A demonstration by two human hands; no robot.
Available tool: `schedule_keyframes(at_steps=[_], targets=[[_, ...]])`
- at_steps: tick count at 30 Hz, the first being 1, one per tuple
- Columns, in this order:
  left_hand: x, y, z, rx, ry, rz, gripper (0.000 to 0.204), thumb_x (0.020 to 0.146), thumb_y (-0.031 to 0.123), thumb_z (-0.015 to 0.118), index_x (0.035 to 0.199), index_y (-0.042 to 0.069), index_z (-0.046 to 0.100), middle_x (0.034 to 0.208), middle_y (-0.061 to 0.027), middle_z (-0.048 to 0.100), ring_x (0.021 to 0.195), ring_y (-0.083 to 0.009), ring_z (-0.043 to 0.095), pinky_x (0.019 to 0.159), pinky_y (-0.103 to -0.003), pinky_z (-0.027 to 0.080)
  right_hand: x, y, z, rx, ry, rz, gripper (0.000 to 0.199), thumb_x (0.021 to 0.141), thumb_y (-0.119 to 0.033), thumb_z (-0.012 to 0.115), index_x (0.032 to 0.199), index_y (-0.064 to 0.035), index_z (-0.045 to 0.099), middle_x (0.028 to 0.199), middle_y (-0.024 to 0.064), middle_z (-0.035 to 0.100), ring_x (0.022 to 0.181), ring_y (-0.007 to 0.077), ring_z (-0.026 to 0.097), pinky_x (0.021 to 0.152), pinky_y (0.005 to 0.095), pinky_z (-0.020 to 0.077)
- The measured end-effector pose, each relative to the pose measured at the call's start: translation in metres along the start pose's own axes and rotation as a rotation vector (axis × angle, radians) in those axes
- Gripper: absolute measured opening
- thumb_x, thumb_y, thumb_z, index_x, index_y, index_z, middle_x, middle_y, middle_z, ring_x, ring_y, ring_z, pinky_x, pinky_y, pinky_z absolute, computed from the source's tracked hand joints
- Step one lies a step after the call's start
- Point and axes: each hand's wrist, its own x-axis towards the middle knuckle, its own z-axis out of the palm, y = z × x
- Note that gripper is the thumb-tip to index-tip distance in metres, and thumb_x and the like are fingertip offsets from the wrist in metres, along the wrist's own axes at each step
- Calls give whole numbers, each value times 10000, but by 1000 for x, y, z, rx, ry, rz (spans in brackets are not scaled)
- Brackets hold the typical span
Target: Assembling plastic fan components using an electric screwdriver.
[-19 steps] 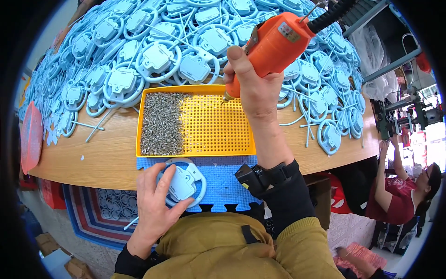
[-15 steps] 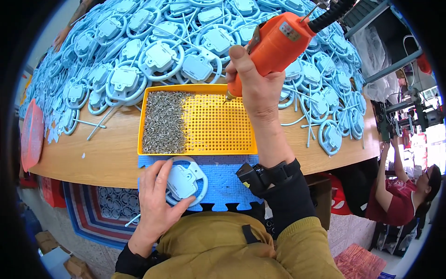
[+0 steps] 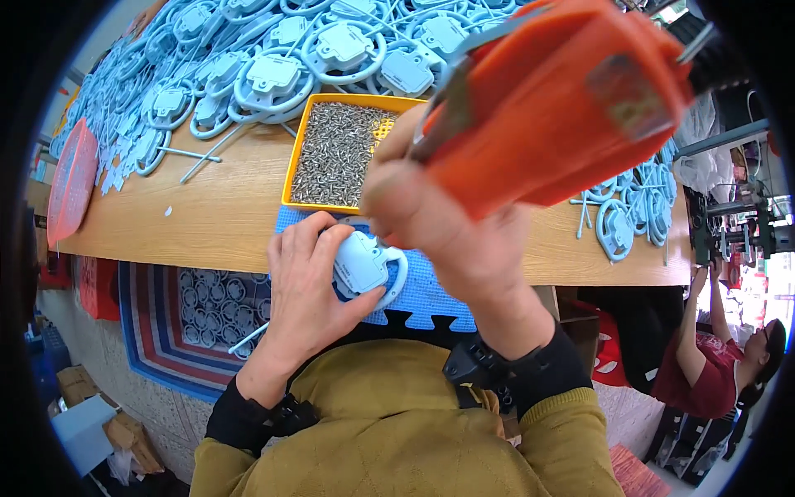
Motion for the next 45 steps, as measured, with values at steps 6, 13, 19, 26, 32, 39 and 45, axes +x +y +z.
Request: schedule_keyframes(at_steps=[6, 13, 19, 26, 32, 39, 45], targets=[[-2, 2, -1, -15, 17, -5, 610, 599, 264, 824, 1096, 36, 555, 1131, -121, 478, 1068, -287, 458, 919, -431, 316, -8, 0, 3, -259, -137, 3, 447, 879, -427, 668, 996, -40, 479, 728, 93, 560, 569, 169, 531, 529, 291, 466], [-3, 1, -1, -30, 13, -17, 609, 606, 275, 825, 1099, 35, 559, 1136, -124, 473, 1083, -289, 451, 935, -436, 313, -12, 5, 6, -270, -120, -7, 438, 865, -401, 695, 969, -42, 466, 686, 85, 546, 539, 164, 514, 492, 285, 448], [-3, -1, 0, -39, 23, -11, 608, 608, 278, 824, 1099, 40, 557, 1136, -126, 472, 1089, -293, 451, 945, -441, 311, -13, 13, 10, -238, -129, 15, 418, 861, -368, 707, 957, -39, 469, 664, 80, 540, 540, 166, 518, 474, 281, 439], [-27, -14, -29, 50, 70, -84, 609, 575, 243, 803, 1109, 61, 574, 1150, -151, 517, 1094, -343, 475, 932, -447, 348, -4, -12, -19, -106, -16, 44, 463, 871, -460, 662, 987, -44, 494, 687, 67, 536, 567, 167, 519, 504, 298, 440], [-46, -31, -96, 360, 44, -259, 741, 628, 130, 755, 1302, 1, 476, 1296, -211, 461, 1210, -379, 419, 1043, -466, 308, 2, -50, -98, -156, 165, -187, 361, 879, -334, 685, 969, -32, 510, 698, 81, 563, 570, 160, 537, 523, 284, 454], [152, 36, 5, 139, -44, 523, 537, 714, 239, 765, 1175, 41, 574, 1149, -137, 550, 1089, -316, 515, 985, -456, 348, -25, -68, -111, -88, 259, -149, 411, 834, -314, 750, 993, -27, 503, 721, 76, 566, 601, 163, 549, 504, 270, 441], [240, 46, 73, 229, -329, 514, 290, 765, 236, 723, 970, 71, 602, 1037, -101, 565, 1025, -290, 552, 837, -418, 470, -52, -85, -117, -202, 361, -126, 473, 772, -346, 808, 985, -30, 527, 710, 73, 578, 558, 139, 543, 451, 233, 407]])
